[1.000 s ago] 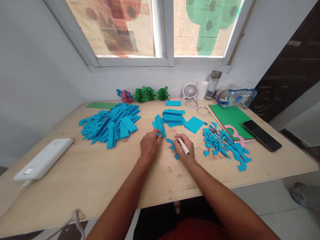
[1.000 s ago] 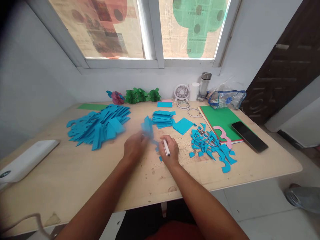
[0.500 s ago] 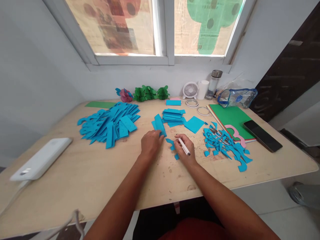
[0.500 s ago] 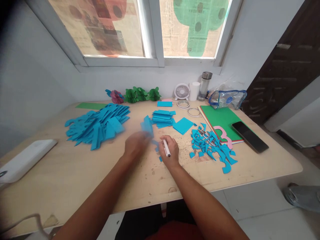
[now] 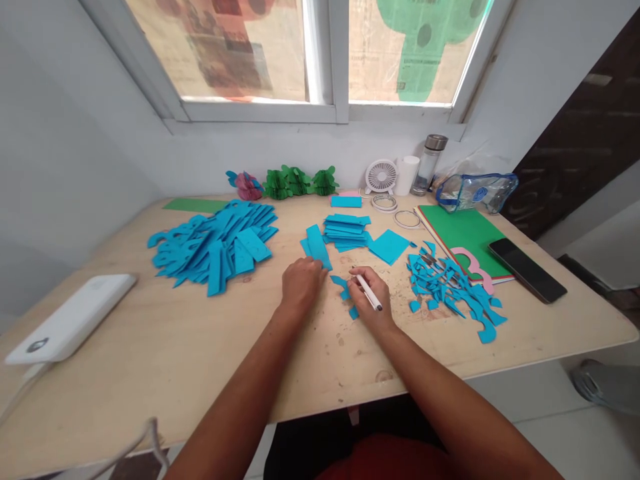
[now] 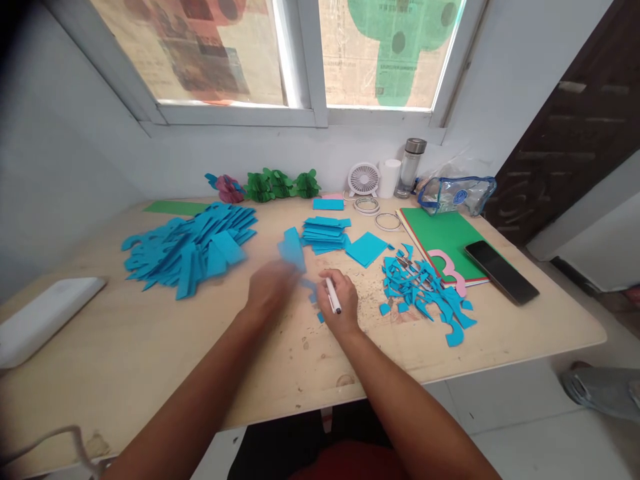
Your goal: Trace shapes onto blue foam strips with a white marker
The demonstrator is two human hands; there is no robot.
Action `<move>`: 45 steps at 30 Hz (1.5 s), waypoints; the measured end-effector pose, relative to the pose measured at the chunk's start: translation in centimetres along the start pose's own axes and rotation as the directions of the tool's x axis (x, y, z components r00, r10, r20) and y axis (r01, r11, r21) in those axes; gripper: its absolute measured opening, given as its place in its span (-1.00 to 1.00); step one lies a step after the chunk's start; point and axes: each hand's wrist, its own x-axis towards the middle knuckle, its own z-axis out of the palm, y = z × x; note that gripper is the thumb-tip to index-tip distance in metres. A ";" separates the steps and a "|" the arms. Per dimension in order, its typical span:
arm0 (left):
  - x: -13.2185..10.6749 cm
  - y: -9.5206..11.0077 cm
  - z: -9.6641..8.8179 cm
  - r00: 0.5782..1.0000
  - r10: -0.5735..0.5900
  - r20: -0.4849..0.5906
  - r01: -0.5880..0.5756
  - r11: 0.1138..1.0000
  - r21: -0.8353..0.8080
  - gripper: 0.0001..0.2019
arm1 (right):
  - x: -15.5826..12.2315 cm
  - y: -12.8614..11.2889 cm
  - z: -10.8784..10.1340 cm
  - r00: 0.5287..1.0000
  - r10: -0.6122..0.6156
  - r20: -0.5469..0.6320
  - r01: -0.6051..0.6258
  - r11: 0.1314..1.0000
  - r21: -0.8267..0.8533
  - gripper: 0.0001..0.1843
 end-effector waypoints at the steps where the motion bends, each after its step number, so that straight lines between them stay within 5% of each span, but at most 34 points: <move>1: 0.0 0.0 0.1 1.000 0.003 -0.003 -0.003 1.000 -0.001 -0.72 | 0.0 0.0 0.0 1.000 0.000 0.002 0.000 1.000 0.001 -0.75; 22: -0.4 -0.1 0.6 0.998 0.051 -0.045 -0.050 0.998 0.024 -0.73 | 0.0 -0.3 -0.2 1.000 0.007 0.003 -0.007 1.000 0.010 -0.76; 36: -0.6 -0.9 -0.1 0.990 -0.080 -0.113 0.079 0.997 -0.018 -0.67 | -0.1 0.0 -0.1 1.000 -0.015 -0.003 0.015 1.000 0.015 -0.75; 45: -0.9 -0.4 -0.4 0.991 -0.068 -0.115 0.059 0.995 -0.078 -0.68 | -0.1 -0.1 -0.2 1.000 -0.013 -0.008 0.013 1.000 0.019 -0.76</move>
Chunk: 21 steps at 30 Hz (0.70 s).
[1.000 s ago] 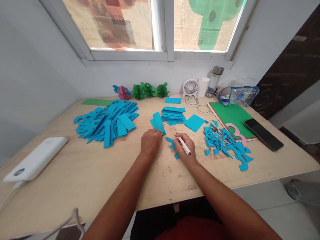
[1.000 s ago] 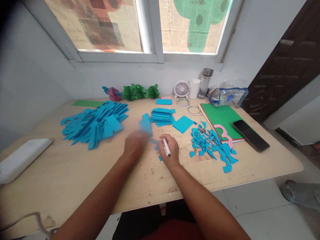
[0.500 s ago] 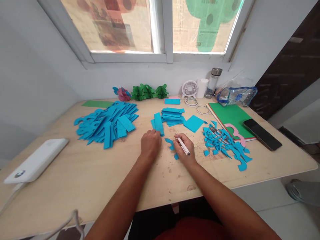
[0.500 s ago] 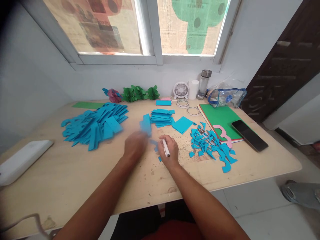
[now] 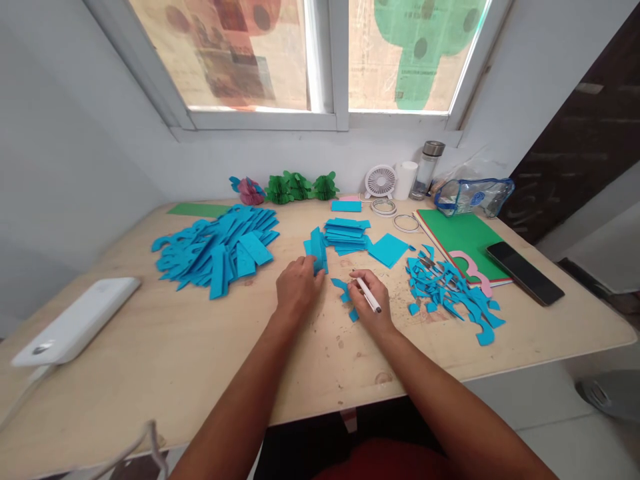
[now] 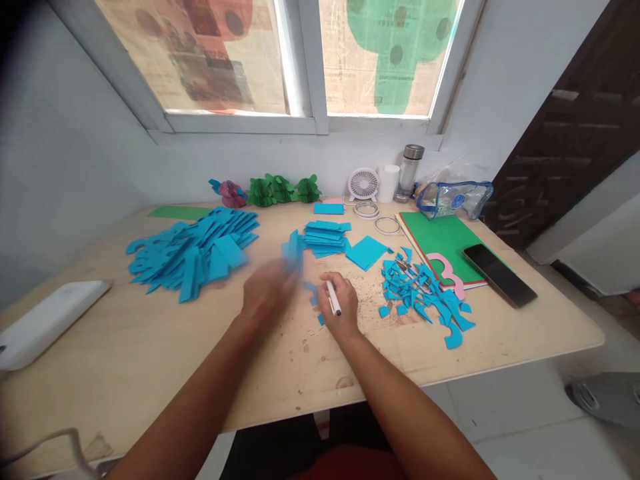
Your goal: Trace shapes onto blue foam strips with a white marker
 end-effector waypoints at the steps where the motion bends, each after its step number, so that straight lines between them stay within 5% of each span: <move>1: 0.0 0.1 0.1 1.000 -0.005 0.000 0.005 1.000 -0.001 -0.69 | 0.0 0.0 0.0 1.000 0.000 -0.001 0.000 1.000 0.001 -0.76; 21: 0.5 -0.5 0.0 0.994 -0.102 -0.027 0.100 0.994 -0.050 -0.69 | 0.0 0.2 0.0 1.000 -0.011 0.006 0.011 1.000 -0.015 -0.75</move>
